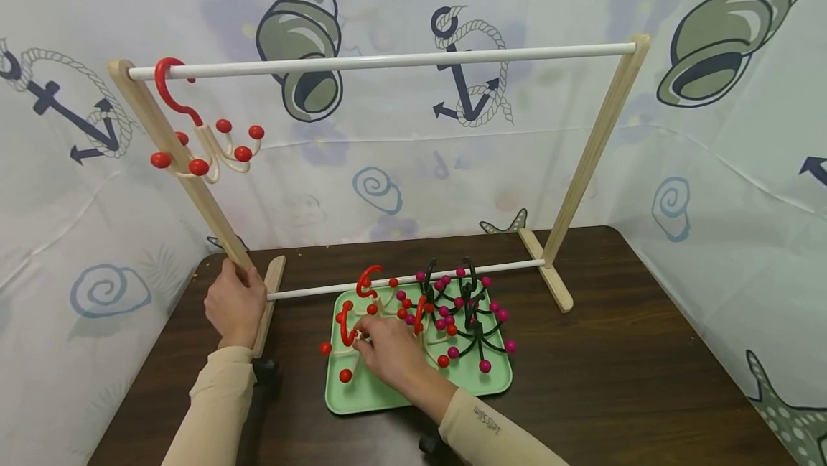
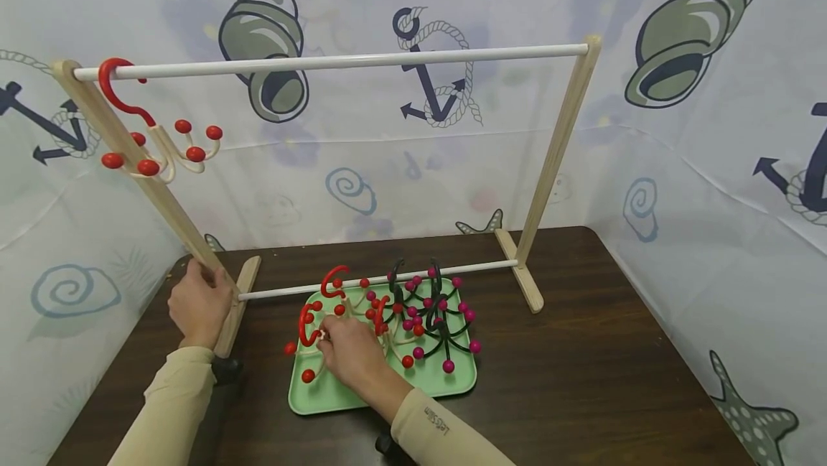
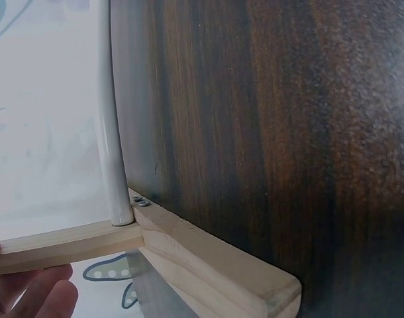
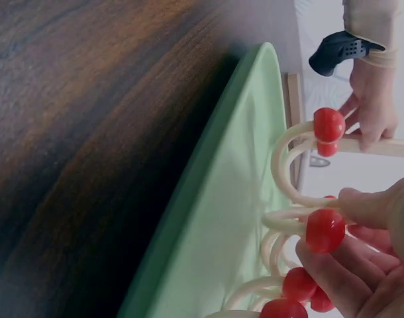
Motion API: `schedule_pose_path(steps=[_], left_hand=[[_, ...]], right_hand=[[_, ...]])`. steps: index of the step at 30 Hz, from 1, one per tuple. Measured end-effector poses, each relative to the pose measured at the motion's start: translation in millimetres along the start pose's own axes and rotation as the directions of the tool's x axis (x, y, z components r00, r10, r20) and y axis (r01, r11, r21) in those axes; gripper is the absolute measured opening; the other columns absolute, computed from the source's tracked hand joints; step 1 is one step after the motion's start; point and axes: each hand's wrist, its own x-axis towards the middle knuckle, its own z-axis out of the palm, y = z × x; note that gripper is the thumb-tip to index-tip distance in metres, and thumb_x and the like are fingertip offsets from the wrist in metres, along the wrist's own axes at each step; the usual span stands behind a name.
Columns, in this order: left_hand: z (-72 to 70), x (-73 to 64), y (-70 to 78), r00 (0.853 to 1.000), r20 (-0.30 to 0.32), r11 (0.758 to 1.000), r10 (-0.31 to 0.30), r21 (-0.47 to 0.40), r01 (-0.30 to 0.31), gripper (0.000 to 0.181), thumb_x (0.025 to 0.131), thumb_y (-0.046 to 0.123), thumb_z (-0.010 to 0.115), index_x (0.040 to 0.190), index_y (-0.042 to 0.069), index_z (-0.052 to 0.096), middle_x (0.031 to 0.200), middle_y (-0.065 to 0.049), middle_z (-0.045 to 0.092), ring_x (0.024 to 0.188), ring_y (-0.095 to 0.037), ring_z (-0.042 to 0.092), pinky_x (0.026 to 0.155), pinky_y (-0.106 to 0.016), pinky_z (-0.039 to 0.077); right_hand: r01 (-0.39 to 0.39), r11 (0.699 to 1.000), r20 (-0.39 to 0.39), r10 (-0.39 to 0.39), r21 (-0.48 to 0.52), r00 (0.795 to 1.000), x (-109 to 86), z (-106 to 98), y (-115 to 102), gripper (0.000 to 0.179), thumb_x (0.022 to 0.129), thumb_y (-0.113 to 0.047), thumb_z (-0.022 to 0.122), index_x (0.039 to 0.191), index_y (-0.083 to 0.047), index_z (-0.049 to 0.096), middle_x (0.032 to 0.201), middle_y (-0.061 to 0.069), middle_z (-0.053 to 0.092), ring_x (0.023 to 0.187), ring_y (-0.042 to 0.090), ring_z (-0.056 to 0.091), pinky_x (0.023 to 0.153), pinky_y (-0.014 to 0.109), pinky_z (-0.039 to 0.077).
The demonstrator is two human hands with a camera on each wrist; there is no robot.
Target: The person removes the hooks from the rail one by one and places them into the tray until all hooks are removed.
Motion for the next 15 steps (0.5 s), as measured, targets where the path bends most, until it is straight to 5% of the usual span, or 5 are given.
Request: schedule_pose_path(steps=[15], left_hand=[[-1.3,-0.8,2.3,1.0,0.004,1.0,0.0,-0.009,0.0,0.022,0.093,0.019,0.06,0.098,-0.002,0.059,0.08,-0.023,0.064,0.072,-0.047,0.062,0.058,-0.059,0.04]], right_hand=[[-0.058,0.998,-0.038,0.058,-0.005,0.998,3.2,11.2,2.0,0.013,0.086,-0.018,0.076,0.096,-0.014,0.07,0.085,-0.004,0.071,0.072,0.008,0.063,0.062,0.022,0.047]])
